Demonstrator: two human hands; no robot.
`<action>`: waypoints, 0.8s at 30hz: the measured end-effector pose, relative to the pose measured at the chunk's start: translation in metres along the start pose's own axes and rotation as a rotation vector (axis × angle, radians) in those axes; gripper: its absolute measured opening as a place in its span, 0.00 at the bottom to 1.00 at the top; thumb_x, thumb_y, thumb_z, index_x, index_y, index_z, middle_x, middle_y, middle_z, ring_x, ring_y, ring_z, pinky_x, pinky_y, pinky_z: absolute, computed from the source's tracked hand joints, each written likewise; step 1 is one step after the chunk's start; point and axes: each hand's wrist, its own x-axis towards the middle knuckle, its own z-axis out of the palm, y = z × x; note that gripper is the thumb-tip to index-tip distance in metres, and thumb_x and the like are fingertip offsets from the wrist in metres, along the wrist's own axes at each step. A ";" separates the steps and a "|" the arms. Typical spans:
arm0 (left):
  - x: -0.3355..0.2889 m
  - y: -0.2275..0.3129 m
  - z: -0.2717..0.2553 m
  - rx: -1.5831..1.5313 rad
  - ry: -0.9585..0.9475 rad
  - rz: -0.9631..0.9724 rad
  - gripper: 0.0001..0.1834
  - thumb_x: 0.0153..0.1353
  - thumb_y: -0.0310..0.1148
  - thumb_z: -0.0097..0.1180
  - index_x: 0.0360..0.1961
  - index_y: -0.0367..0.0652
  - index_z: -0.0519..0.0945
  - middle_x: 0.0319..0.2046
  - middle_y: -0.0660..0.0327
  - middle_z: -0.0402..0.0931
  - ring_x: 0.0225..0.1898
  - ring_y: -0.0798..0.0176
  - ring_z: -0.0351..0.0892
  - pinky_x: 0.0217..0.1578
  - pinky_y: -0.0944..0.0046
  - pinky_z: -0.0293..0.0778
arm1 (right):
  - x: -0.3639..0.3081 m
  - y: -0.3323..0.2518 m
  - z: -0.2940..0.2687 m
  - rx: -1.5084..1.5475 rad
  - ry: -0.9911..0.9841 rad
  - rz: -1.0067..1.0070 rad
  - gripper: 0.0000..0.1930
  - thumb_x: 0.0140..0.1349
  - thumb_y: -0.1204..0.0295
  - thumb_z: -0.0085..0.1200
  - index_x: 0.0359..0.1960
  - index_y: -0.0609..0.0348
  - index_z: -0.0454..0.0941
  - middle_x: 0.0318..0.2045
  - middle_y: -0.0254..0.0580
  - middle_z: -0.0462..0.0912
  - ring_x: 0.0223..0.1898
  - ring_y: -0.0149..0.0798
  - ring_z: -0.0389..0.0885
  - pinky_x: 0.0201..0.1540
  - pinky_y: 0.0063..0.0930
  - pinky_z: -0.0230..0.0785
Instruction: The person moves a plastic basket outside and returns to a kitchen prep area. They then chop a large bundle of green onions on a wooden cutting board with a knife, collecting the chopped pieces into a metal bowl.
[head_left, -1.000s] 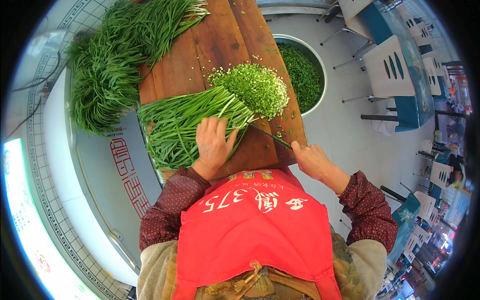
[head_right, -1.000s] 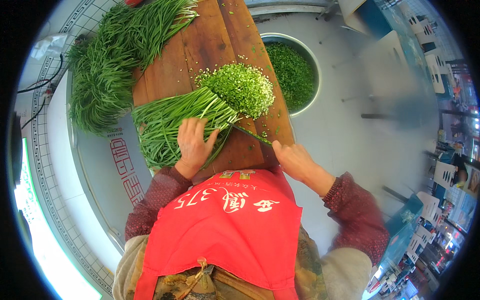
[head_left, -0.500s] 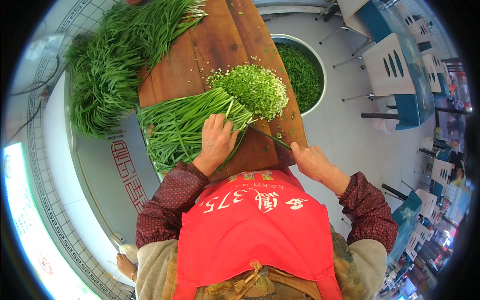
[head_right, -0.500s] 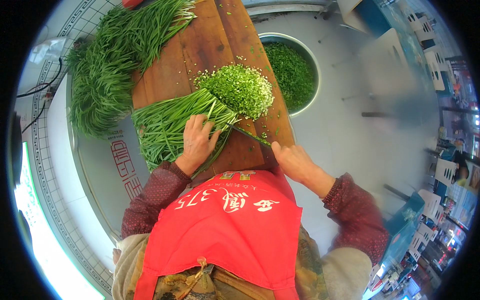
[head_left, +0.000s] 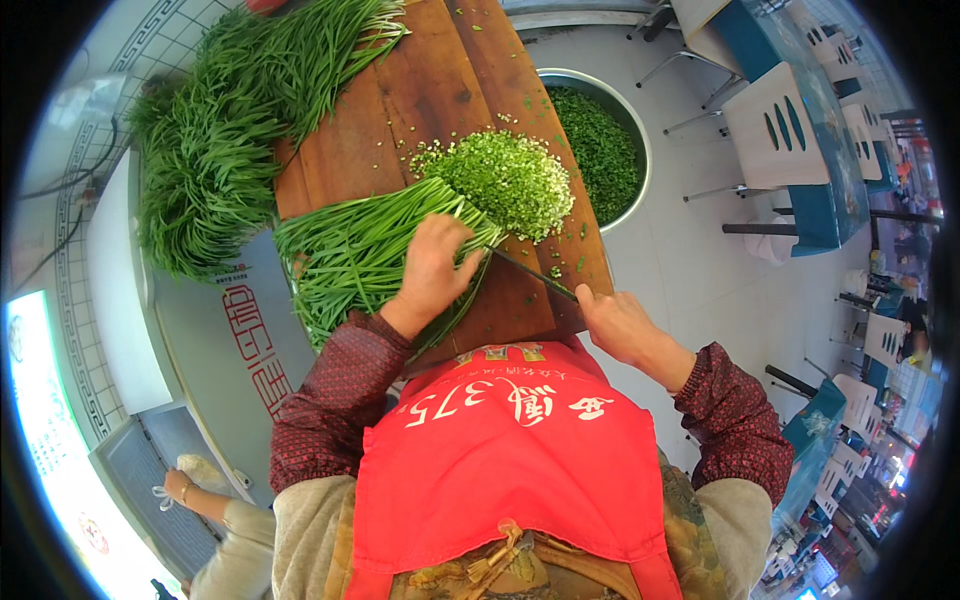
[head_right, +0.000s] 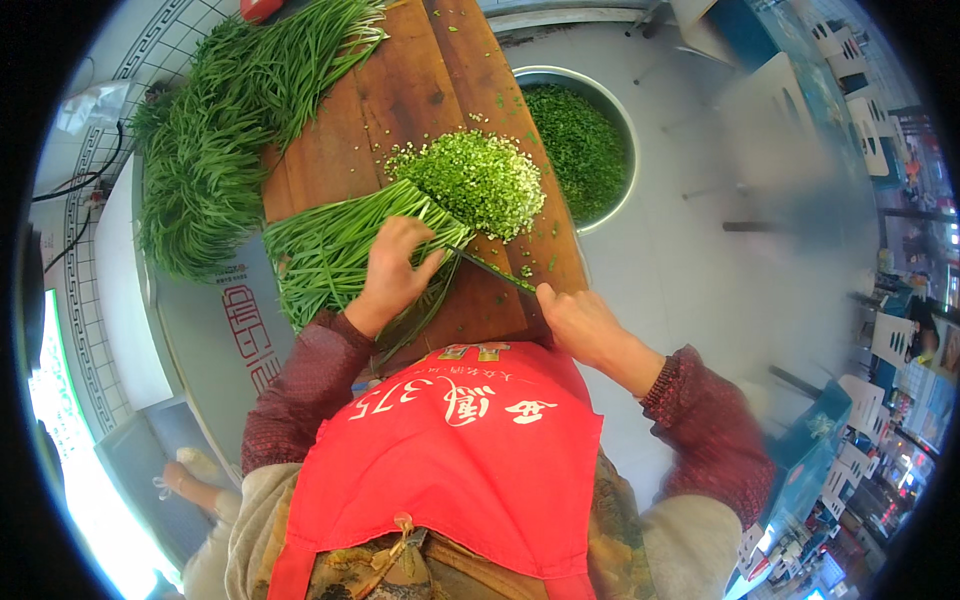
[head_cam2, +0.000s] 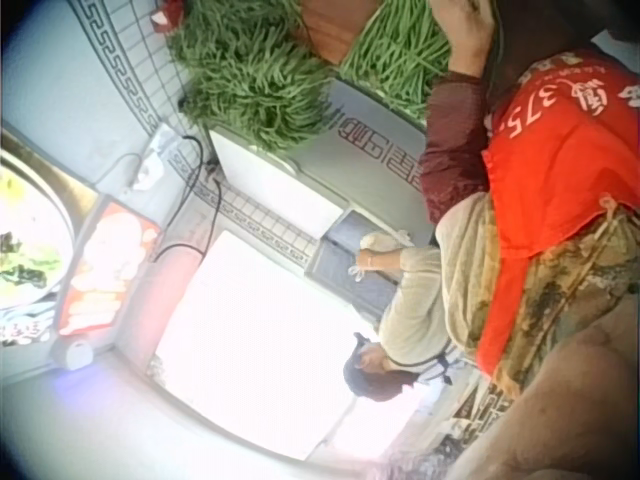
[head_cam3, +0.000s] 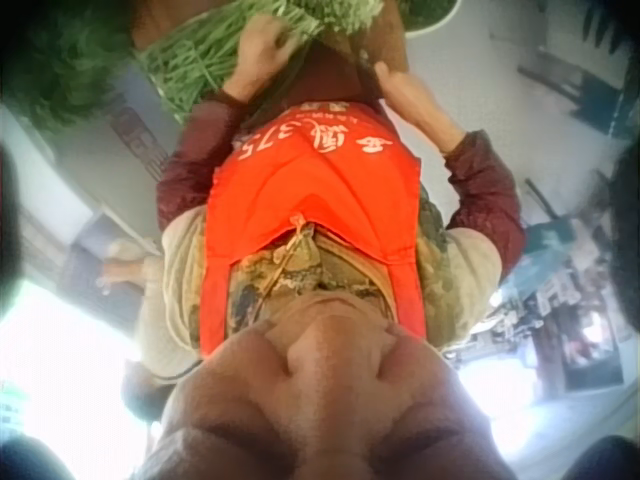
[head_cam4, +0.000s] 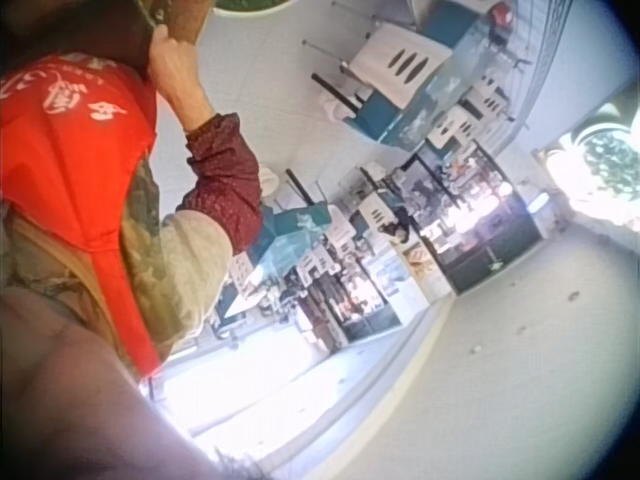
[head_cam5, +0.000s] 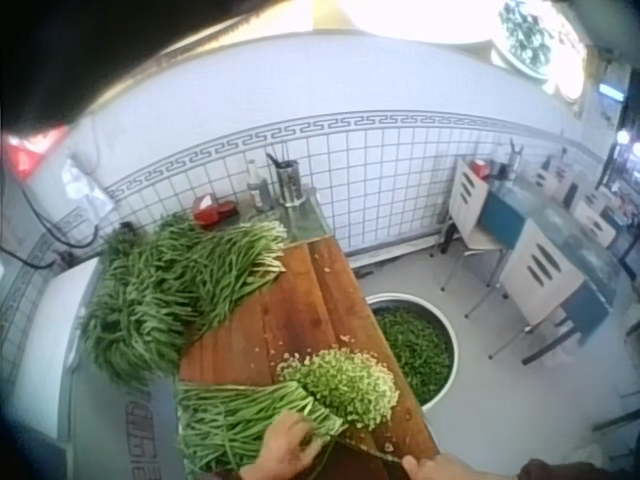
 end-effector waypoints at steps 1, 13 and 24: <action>0.005 -0.006 -0.004 0.030 0.026 -0.090 0.20 0.44 0.30 0.69 0.37 0.37 0.74 0.38 0.52 0.71 0.43 0.46 0.70 0.44 0.51 0.68 | 0.001 -0.001 0.000 -0.007 0.003 0.002 0.09 0.55 0.81 0.48 0.35 0.63 0.62 0.19 0.56 0.78 0.23 0.61 0.79 0.26 0.52 0.68; 0.072 -0.062 -0.021 -0.022 -0.399 -0.260 0.29 0.50 0.47 0.68 0.46 0.33 0.81 0.49 0.47 0.78 0.55 0.45 0.74 0.57 0.53 0.69 | 0.001 -0.002 0.001 -0.004 0.021 -0.005 0.09 0.54 0.81 0.47 0.35 0.63 0.62 0.18 0.55 0.78 0.23 0.61 0.79 0.26 0.51 0.69; 0.035 -0.041 0.006 0.046 -0.396 0.214 0.11 0.55 0.28 0.60 0.40 0.38 0.83 0.48 0.56 0.79 0.63 0.49 0.68 0.63 0.48 0.63 | 0.000 -0.001 0.003 -0.009 0.021 -0.010 0.10 0.53 0.82 0.48 0.35 0.63 0.62 0.18 0.54 0.78 0.23 0.60 0.79 0.25 0.51 0.69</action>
